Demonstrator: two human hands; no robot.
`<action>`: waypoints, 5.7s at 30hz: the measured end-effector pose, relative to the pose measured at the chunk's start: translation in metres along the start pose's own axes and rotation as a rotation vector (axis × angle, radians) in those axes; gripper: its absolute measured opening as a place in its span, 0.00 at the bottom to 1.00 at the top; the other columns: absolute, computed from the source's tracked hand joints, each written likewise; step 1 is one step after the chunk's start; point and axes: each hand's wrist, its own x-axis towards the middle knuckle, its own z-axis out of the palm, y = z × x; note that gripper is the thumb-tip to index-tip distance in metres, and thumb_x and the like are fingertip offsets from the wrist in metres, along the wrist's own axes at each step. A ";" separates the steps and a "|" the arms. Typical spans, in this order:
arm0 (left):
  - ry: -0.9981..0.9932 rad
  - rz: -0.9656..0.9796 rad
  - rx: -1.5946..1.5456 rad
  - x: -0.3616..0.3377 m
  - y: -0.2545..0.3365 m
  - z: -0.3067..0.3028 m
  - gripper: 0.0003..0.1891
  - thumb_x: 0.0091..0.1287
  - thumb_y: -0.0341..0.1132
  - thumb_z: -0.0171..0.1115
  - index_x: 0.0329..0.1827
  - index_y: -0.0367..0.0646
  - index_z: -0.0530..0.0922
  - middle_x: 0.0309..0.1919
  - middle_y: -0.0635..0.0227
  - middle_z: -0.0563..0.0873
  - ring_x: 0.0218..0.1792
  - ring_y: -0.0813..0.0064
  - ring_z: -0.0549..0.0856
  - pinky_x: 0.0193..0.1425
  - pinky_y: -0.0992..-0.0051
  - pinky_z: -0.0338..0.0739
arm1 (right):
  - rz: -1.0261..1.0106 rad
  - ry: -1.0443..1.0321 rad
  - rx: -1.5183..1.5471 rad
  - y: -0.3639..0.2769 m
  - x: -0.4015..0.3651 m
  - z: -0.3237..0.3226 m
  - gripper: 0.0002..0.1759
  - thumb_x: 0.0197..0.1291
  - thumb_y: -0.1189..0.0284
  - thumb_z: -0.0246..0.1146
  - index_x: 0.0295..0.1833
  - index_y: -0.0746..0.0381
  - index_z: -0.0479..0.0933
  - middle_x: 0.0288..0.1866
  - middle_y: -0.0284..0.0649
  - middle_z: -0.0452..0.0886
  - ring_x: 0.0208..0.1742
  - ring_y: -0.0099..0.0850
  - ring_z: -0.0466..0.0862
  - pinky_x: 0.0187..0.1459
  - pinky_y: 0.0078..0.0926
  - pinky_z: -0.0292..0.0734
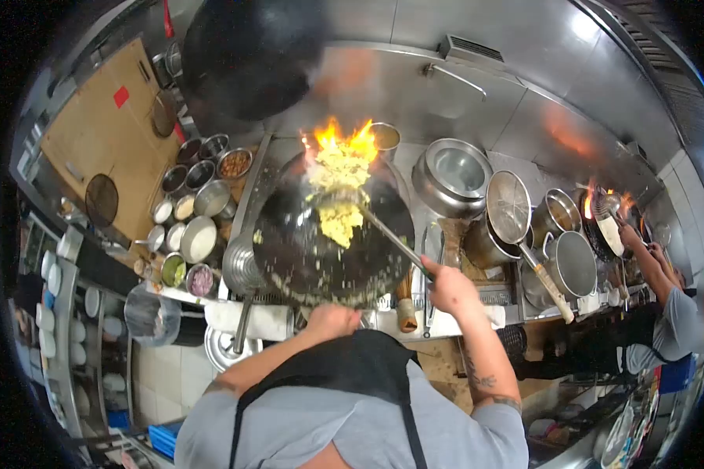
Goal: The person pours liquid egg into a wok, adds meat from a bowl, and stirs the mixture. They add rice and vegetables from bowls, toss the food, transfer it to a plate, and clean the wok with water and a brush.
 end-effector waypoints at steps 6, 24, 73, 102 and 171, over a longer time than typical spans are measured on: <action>0.087 -0.048 0.050 0.079 0.020 -0.092 0.22 0.70 0.46 0.50 0.19 0.46 0.80 0.18 0.55 0.82 0.21 0.52 0.83 0.29 0.55 0.78 | 0.051 -0.122 -0.130 -0.022 -0.015 -0.078 0.32 0.53 0.76 0.59 0.67 0.44 0.74 0.51 0.50 0.83 0.53 0.45 0.83 0.57 0.40 0.77; 0.158 -0.035 0.053 0.091 -0.024 -0.039 0.20 0.69 0.48 0.53 0.24 0.44 0.80 0.22 0.51 0.83 0.25 0.47 0.83 0.31 0.52 0.78 | 0.050 -0.130 -0.067 -0.031 -0.010 -0.055 0.34 0.54 0.82 0.54 0.68 0.46 0.73 0.49 0.52 0.83 0.50 0.45 0.84 0.54 0.41 0.79; -0.262 0.845 1.335 0.133 -0.079 -0.018 0.11 0.68 0.36 0.53 0.31 0.55 0.84 0.24 0.67 0.85 0.24 0.71 0.86 0.26 0.70 0.79 | 1.467 2.963 1.207 0.439 -0.774 0.251 0.21 0.65 0.78 0.56 0.63 0.72 0.66 0.58 0.55 0.75 0.41 0.46 0.85 0.36 0.41 0.91; 0.245 -0.514 -0.343 -0.066 -0.098 0.007 0.41 0.54 0.39 0.70 0.68 0.28 0.61 0.63 0.41 0.67 0.66 0.42 0.64 0.73 0.53 0.57 | -0.330 0.680 -0.100 -0.132 0.225 0.039 0.03 0.56 0.76 0.59 0.34 0.64 0.77 0.47 0.50 0.76 0.38 0.43 0.84 0.39 0.39 0.82; 0.288 -0.986 -1.993 0.098 -0.116 0.002 0.13 0.66 0.34 0.62 0.48 0.34 0.77 0.37 0.58 0.85 0.33 0.64 0.87 0.38 0.62 0.86 | 0.076 0.007 1.051 -0.019 0.060 0.090 0.26 0.74 0.60 0.53 0.74 0.53 0.64 0.22 0.30 0.70 0.13 0.18 0.66 0.13 0.16 0.60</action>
